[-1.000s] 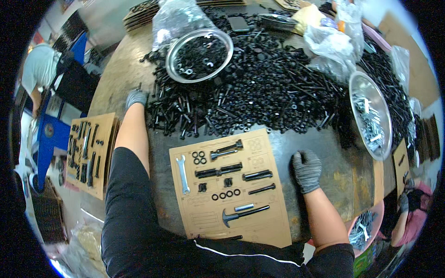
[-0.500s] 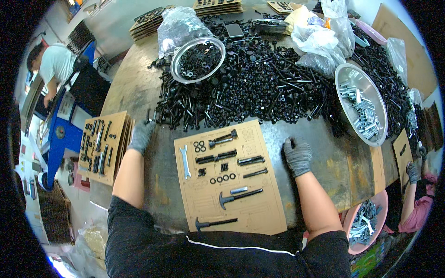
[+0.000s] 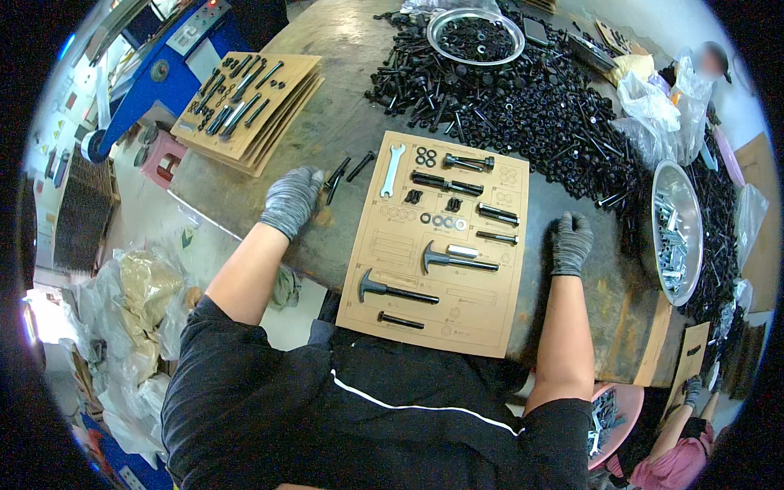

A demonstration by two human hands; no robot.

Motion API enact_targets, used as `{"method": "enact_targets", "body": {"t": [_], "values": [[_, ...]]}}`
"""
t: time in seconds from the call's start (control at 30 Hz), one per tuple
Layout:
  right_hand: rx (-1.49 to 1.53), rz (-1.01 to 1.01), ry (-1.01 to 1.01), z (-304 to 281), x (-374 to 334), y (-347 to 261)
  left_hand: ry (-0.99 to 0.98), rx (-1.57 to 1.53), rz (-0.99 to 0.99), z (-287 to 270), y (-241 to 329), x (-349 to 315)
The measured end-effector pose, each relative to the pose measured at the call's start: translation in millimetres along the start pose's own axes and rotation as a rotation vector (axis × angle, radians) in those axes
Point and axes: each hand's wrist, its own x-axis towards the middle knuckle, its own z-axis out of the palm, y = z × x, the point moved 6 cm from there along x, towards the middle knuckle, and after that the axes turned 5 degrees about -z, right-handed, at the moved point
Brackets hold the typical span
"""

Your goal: The person arranges various metal tools and fasteners onto a cardboard backing. They pick up hammers, bolts, washers, and a wrench from a table and place them into designated slots on the board. The person repeats this process to complete multiple tool kits.

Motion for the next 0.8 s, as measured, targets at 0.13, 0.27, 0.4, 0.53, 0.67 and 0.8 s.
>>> {"method": "enact_targets", "body": {"t": [0.13,0.27,0.4,0.53,0.67,0.8], "values": [[0.078,-0.109,0.055,-10.5,8.0,-15.0,-0.101,-0.056,-0.117,-15.2,-33.2,-4.0],[0.115,-0.498,-0.226,23.0,-33.2,-192.9,-0.1,-0.755,-0.201,4.5,-76.7,-9.5],[-0.104,-0.739,-0.625,112.2,-79.1,-310.6,0.059,-0.8,-0.033,7.5,-34.6,-6.4],[-0.382,-1.114,-0.53,212.8,-105.7,-354.8,-0.099,-0.42,-0.057,39.1,-17.2,26.1],[-0.514,-1.194,-0.656,246.0,-107.9,-358.4,0.104,-0.322,-0.015,16.4,-33.6,10.0],[-0.507,-0.989,-0.857,243.3,-98.8,-365.8,0.085,-0.035,-0.031,6.6,-69.7,-19.0]]}}
